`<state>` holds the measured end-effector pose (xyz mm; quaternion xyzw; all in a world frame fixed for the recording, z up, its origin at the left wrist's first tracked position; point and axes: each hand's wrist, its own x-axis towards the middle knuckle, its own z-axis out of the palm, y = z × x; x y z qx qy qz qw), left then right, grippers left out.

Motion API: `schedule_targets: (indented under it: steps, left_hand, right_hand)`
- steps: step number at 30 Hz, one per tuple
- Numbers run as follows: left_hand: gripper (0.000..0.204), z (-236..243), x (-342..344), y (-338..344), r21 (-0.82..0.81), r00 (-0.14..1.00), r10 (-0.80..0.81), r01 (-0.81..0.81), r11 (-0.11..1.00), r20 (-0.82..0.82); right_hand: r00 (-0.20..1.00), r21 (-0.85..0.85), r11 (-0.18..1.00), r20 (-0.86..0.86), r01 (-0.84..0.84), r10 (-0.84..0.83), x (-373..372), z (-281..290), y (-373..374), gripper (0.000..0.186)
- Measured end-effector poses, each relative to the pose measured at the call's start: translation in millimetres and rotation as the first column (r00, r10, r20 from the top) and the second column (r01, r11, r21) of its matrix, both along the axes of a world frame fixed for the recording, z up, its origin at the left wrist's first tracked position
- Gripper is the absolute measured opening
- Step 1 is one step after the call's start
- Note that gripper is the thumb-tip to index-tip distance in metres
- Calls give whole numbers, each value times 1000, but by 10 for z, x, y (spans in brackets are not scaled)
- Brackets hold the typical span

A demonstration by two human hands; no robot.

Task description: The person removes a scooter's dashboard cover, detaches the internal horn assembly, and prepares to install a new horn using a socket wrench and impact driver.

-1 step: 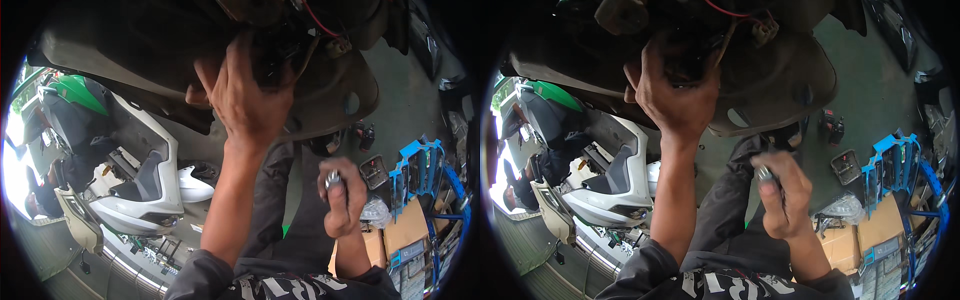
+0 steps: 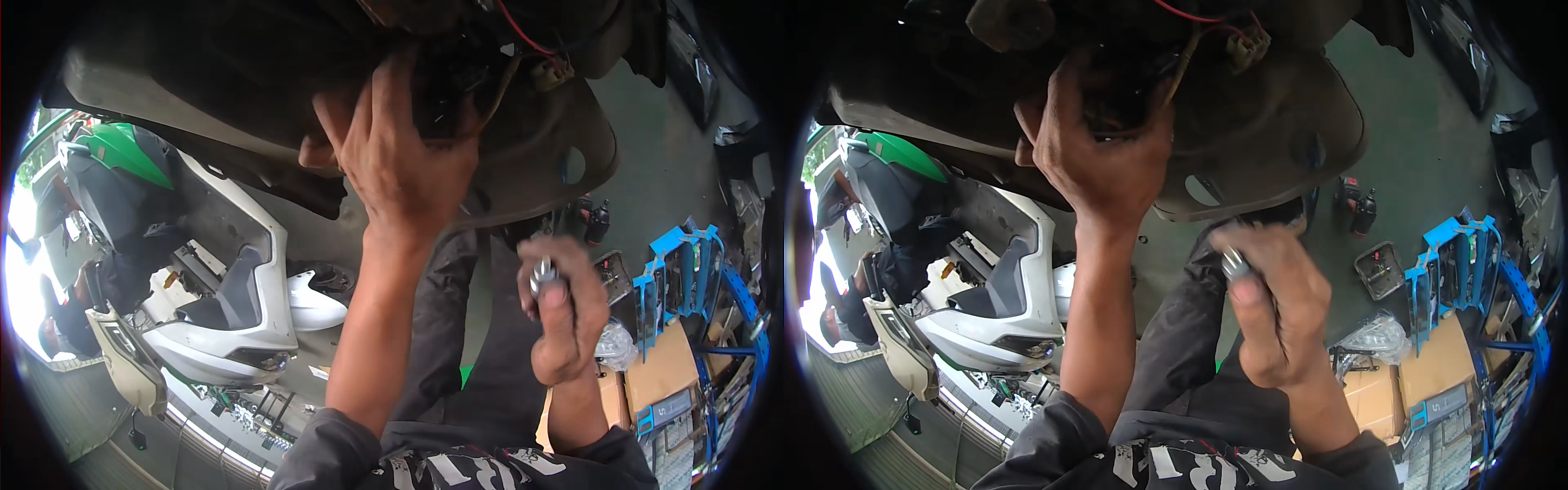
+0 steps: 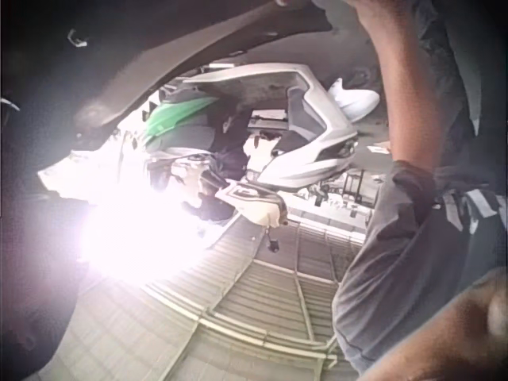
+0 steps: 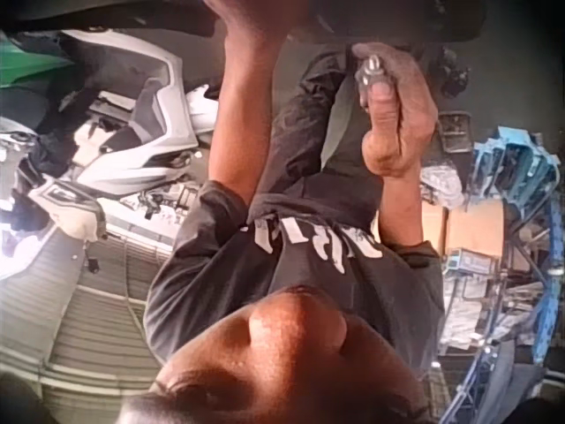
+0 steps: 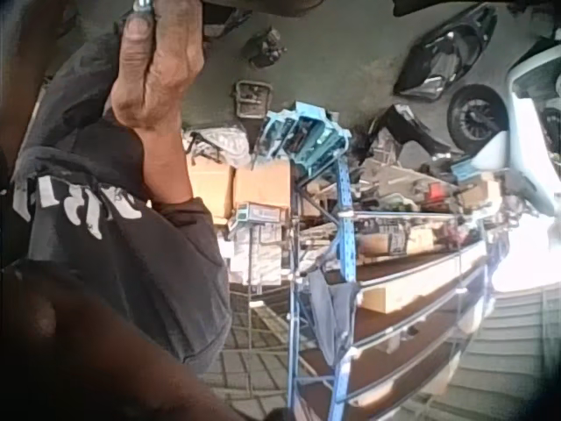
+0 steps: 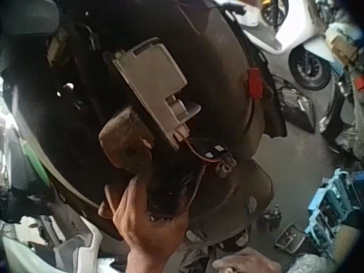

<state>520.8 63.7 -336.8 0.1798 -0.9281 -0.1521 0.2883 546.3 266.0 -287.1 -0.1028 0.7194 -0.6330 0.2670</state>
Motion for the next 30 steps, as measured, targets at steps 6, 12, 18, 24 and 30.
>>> schedule_targets:
  steps: [6,12,18,24,30]
  left_hand:
    - [46,15,-5,-51,8,993,-58,59,998,-107]
    - [49,-16,-16,-37,42,988,-78,84,996,-136]
    - [55,4,53,-37,52,992,-92,97,994,-82]
    - [62,31,15,-29,109,994,-75,83,991,-74]
    - [55,94,18,-18,90,999,-44,45,995,-12]
  right_hand:
    - [917,155,987,-399,40,26,-655,159,-686,28]
    - [834,230,965,-551,123,25,-803,75,-884,24]
    - [895,338,936,-441,100,64,-850,199,-1011,20]
    - [987,191,981,-154,-25,55,-843,317,-968,36]
    - [927,238,971,-357,-31,116,-851,296,-893,44]
